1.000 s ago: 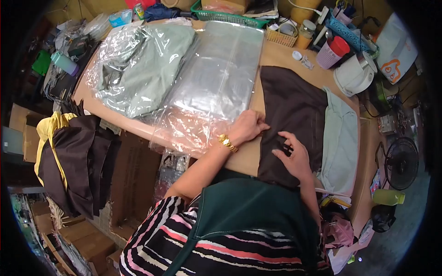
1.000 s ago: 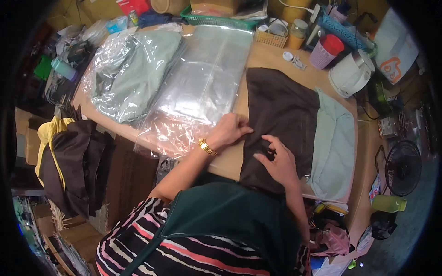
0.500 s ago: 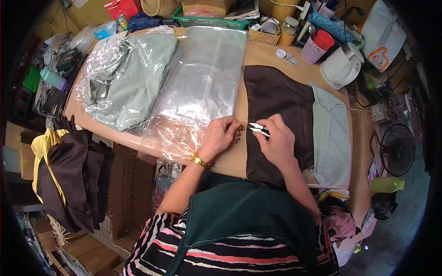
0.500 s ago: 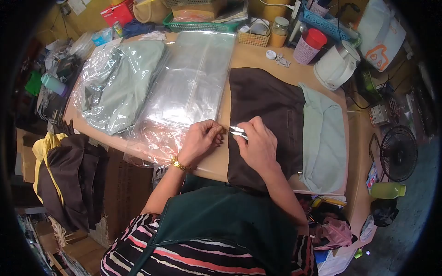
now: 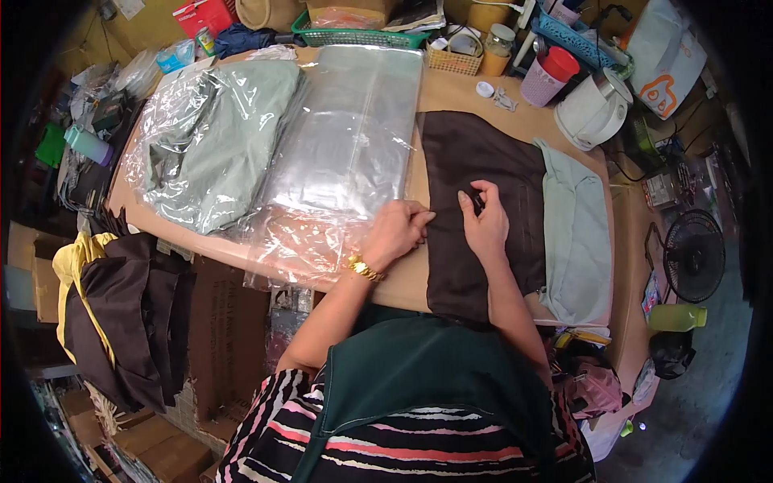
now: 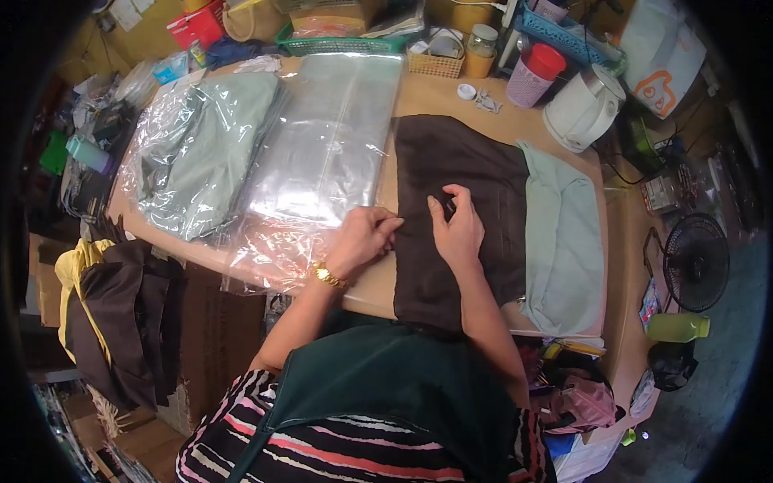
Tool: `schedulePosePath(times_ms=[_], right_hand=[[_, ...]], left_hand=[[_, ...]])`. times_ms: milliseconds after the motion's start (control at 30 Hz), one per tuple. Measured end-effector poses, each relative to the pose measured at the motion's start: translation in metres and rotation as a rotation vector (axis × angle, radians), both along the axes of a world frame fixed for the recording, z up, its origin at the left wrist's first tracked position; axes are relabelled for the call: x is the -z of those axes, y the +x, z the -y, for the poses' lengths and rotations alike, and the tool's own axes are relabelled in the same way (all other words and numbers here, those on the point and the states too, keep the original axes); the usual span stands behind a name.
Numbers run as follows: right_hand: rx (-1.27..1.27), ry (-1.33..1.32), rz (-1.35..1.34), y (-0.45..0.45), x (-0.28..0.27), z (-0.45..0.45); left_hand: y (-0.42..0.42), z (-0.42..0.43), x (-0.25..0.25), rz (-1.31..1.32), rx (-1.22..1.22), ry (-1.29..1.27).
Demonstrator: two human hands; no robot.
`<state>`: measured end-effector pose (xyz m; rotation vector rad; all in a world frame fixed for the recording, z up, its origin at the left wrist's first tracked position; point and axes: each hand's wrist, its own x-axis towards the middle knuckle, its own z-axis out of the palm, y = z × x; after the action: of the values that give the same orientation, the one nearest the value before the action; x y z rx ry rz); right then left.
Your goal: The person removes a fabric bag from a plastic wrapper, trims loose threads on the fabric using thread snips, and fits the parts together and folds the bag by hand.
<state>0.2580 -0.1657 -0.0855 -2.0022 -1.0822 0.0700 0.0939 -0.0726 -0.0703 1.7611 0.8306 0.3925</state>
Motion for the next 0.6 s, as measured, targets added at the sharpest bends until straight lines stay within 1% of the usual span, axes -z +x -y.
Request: schedulePosePath(times_ms=[33,67,133,167,233,267,333,367,400,467,500,600], right_hand=[[0.009,-0.041,-0.018,0.001,0.0,0.001],[0.016,-0.043,-0.019,0.0,-0.001,0.001],[-0.001,-0.009,-0.029,-0.001,-0.001,0.001],[-0.004,-0.013,-0.031,-0.001,0.0,0.002],[-0.103,0.139,0.109,0.001,0.0,0.0],[-0.105,0.138,0.107,-0.002,-0.009,0.002],[-0.204,-0.083,0.059,-0.013,-0.035,0.013],[-0.251,-0.04,0.118,-0.017,-0.041,0.014],[-0.254,-0.041,0.117,-0.022,-0.049,0.014],[-0.322,-0.065,0.216,-0.03,-0.063,0.015],[-0.358,-0.036,0.253,-0.032,-0.067,0.014],[-0.39,-0.059,0.277,-0.033,-0.068,0.009]], left_hand=[[-0.002,0.001,0.001,0.064,-0.049,-0.078],[-0.005,0.002,0.002,0.063,-0.041,-0.08],[-0.01,0.002,0.001,0.118,-0.065,-0.165],[-0.012,0.003,-0.001,0.103,-0.064,-0.192],[-0.013,0.007,0.0,0.137,-0.097,-0.198],[-0.014,0.008,0.0,0.169,-0.126,-0.205],[-0.015,0.007,-0.002,0.16,-0.133,-0.236],[-0.015,0.006,-0.003,0.155,-0.141,-0.268],[-0.015,0.006,-0.002,0.154,-0.145,-0.269],[-0.014,0.005,-0.001,0.133,-0.139,-0.219],[-0.014,0.006,-0.002,0.131,-0.139,-0.218],[-0.012,0.007,-0.005,0.121,-0.153,-0.2]])
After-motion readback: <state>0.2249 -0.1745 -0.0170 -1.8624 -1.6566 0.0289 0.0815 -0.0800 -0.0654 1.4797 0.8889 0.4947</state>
